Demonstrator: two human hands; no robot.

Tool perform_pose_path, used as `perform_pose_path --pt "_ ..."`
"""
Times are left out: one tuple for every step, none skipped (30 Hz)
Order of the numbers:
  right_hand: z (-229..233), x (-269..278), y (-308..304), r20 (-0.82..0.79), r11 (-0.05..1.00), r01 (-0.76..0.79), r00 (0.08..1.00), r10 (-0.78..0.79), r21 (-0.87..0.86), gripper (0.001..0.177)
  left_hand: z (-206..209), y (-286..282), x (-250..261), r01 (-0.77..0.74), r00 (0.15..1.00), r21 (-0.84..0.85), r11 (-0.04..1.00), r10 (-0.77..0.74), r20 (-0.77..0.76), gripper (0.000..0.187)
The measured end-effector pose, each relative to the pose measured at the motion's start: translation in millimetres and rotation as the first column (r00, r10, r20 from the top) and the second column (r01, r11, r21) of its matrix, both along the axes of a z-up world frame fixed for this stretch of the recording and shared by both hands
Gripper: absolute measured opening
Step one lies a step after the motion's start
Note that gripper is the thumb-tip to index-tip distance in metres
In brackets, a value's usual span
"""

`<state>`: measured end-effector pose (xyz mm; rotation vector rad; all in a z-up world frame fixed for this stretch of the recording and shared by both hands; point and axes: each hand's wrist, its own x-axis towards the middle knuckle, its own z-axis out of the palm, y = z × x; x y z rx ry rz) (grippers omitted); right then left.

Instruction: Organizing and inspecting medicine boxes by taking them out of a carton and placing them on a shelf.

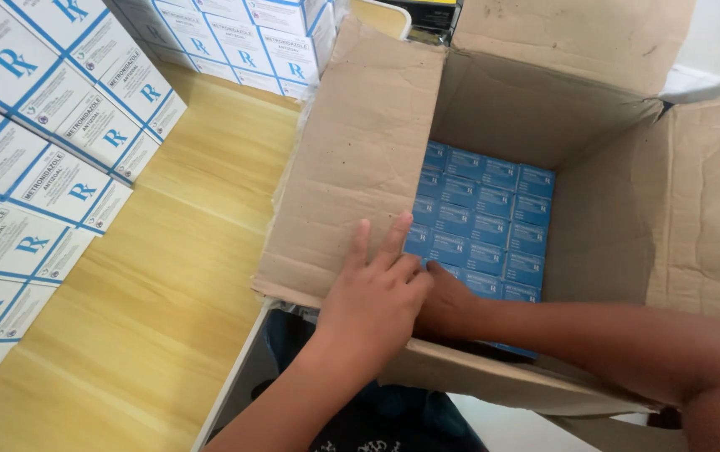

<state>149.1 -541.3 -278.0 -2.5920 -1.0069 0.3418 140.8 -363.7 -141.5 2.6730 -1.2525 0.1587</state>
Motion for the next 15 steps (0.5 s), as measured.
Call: perform_pose_path --pt "-14.2 -2.4 -3.3 -0.002 1.000 -0.001 1.000 0.001 0.001 0.034 -0.6 -2.4 -1.8 -0.001 1.000 0.001 1.000 0.001 -0.002 0.023" --pt "-28.3 -4.8 -6.1 -0.030 0.972 0.073 0.997 -0.068 0.222 0.030 -1.1 -4.4 -3.6 0.023 0.999 0.028 0.999 -0.023 0.023 0.023" --pt "-41.6 -5.2 -8.7 -0.071 0.892 0.144 0.990 -0.126 0.429 0.025 -1.0 -6.0 -4.3 0.042 0.998 0.055 0.998 -0.045 0.050 0.023" --pt "-47.9 -6.8 -10.8 -0.069 0.892 0.140 0.990 -0.123 0.429 0.025 -2.0 -7.1 -5.4 0.039 0.998 0.055 0.998 -0.042 0.052 0.023" --pt "-54.5 -8.2 -12.4 0.009 0.909 0.121 0.991 -0.136 0.398 0.028 -3.0 -8.0 -6.5 0.058 0.997 0.060 0.997 -0.060 0.041 0.023" --pt "-61.0 -9.4 -14.0 0.088 0.925 0.104 0.985 -0.145 0.366 0.031 -3.9 -8.8 -7.5 0.076 0.996 0.066 0.995 -0.078 0.030 0.023" --pt "-61.8 -7.7 -12.8 0.091 0.925 0.098 0.986 -0.140 0.368 0.031 -3.7 -6.8 -6.7 0.071 0.997 0.068 0.995 -0.073 0.033 0.023" --pt "-62.7 -5.8 -11.7 0.026 0.949 0.110 0.992 -0.123 0.294 0.025 -3.6 -4.8 -5.8 0.070 0.997 0.054 0.996 -0.071 0.015 0.022" --pt "-64.0 -6.4 -11.2 -0.044 0.969 0.117 0.993 -0.110 0.218 0.020 -4.0 -3.3 -6.2 0.070 0.998 0.039 0.997 -0.070 -0.008 0.022" --pt "-54.1 -5.1 -6.7 -0.046 0.969 0.114 0.993 -0.106 0.219 0.020 -5.7 -1.7 -6.5 0.066 0.998 0.040 0.997 -0.066 -0.009 0.022" --pt "-43.8 -3.6 -2.7 -0.006 0.999 0.044 0.999 -0.044 0.023 0.021 -7.2 -0.5 -6.3 0.067 0.998 0.003 0.998 -0.067 -0.003 0.022" --pt "-33.4 -2.1 0.9 0.021 0.984 -0.021 0.999 0.025 -0.175 0.023 -8.7 0.3 -6.2 0.067 0.998 -0.035 0.997 -0.067 0.003 0.022" --pt "-23.1 -1.7 3.0 0.021 0.984 -0.019 1.000 0.023 -0.175 0.023 -8.4 0.7 -6.2 0.070 0.998 -0.035 0.997 -0.070 0.003 0.022" --pt "-12.6 -1.5 5.1 0.007 0.992 0.037 0.999 -0.036 -0.121 0.031 -8.1 0.9 -6.4 0.068 0.998 -0.054 0.996 -0.068 0.001 0.021" --pt "-1.7 -0.5 6.3 -0.007 0.993 0.093 0.996 -0.094 -0.070 0.041 -7.8 0.7 -6.2 0.066 0.998 -0.076 0.995 -0.066 0.001 0.020"
